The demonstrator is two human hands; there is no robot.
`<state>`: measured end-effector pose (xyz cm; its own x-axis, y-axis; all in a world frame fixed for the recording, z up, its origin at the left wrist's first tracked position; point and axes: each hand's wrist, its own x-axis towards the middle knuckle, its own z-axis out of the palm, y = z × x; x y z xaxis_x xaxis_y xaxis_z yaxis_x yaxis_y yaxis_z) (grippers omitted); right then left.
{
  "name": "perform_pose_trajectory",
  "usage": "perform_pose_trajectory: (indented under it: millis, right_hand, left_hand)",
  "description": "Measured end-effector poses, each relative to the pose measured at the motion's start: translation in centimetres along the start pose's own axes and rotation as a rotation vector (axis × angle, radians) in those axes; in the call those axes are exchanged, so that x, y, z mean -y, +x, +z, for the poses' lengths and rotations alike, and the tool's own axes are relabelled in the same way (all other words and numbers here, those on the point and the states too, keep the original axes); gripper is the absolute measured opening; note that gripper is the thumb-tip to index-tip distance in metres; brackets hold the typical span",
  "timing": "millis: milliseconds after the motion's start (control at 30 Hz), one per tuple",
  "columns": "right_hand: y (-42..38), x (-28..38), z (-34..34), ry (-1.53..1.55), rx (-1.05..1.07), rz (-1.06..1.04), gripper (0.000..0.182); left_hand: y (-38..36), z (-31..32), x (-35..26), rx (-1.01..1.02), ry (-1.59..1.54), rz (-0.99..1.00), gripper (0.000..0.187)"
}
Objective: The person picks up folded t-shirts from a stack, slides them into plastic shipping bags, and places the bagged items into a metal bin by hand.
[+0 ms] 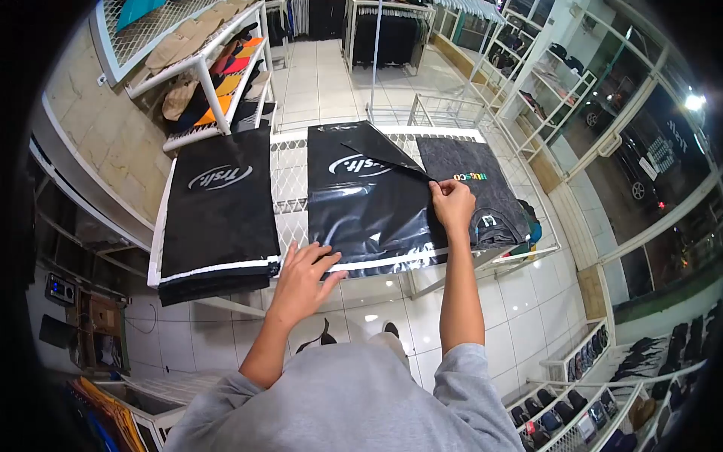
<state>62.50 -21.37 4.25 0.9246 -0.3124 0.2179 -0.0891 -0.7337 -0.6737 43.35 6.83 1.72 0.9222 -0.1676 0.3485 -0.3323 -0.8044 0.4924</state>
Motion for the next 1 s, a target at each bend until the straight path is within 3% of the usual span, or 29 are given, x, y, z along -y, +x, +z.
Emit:
perform_pose_trajectory:
  millis: [67, 133, 200, 300, 333, 400, 467, 533, 667, 700, 867, 1000]
  right_hand:
    - [0.2, -0.7, 0.3, -0.118, -0.034, -0.139, 0.032]
    - [1.0, -0.8, 1.4, -0.223, -0.113, -0.303, 0.047]
    - [2.3, 0.5, 2.6, -0.276, -0.155, -0.599, 0.054]
    - [4.7, 3.0, 6.2, -0.219, -0.172, -0.893, 0.052]
    - [5.6, 3.1, 7.5, -0.207, -0.162, -0.893, 0.052]
    - [7.7, 3.9, 9.6, -0.31, 0.134, -0.892, 0.044]
    - [9.1, 4.0, 10.5, -0.323, 0.102, -0.886, 0.037]
    - [9.7, 5.4, 9.7, -0.119, 0.097, -0.692, 0.021]
    - [14.1, 4.7, 10.6, 0.119, 0.235, -0.239, 0.032]
    - [14.1, 4.9, 9.8, -0.009, 0.186, -0.245, 0.036]
    - [15.4, 3.5, 8.6, -0.076, 0.09, -0.292, 0.044]
    - [12.3, 1.8, 0.6, -0.061, 0.153, -0.283, 0.044]
  left_hand:
    - [0.0, 0.3, -0.4, -0.034, 0.007, -0.032, 0.037]
    - [0.1, 0.8, -0.8, -0.077, 0.006, -0.052, 0.033]
    - [0.1, 1.0, -1.2, -0.118, -0.01, -0.089, 0.03]
    - [0.3, 1.9, -1.4, -0.186, 0.016, -0.11, 0.025]
    - [0.1, 2.1, -1.6, -0.2, 0.02, -0.13, 0.023]
    - [0.1, 2.3, -2.0, -0.216, 0.037, -0.15, 0.02]
    - [0.3, 2.5, -2.2, -0.245, 0.063, -0.163, 0.019]
    - [0.3, 2.8, -2.6, -0.257, 0.074, -0.186, 0.018]
    - [0.4, 3.1, -3.4, -0.291, 0.088, -0.221, 0.018]
    - [0.5, 3.1, -3.5, -0.297, 0.094, -0.221, 0.018]
    - [0.6, 3.2, -4.1, -0.277, 0.132, -0.254, 0.021]
    - [1.6, 3.1, -5.5, -0.246, 0.153, -0.218, 0.023]
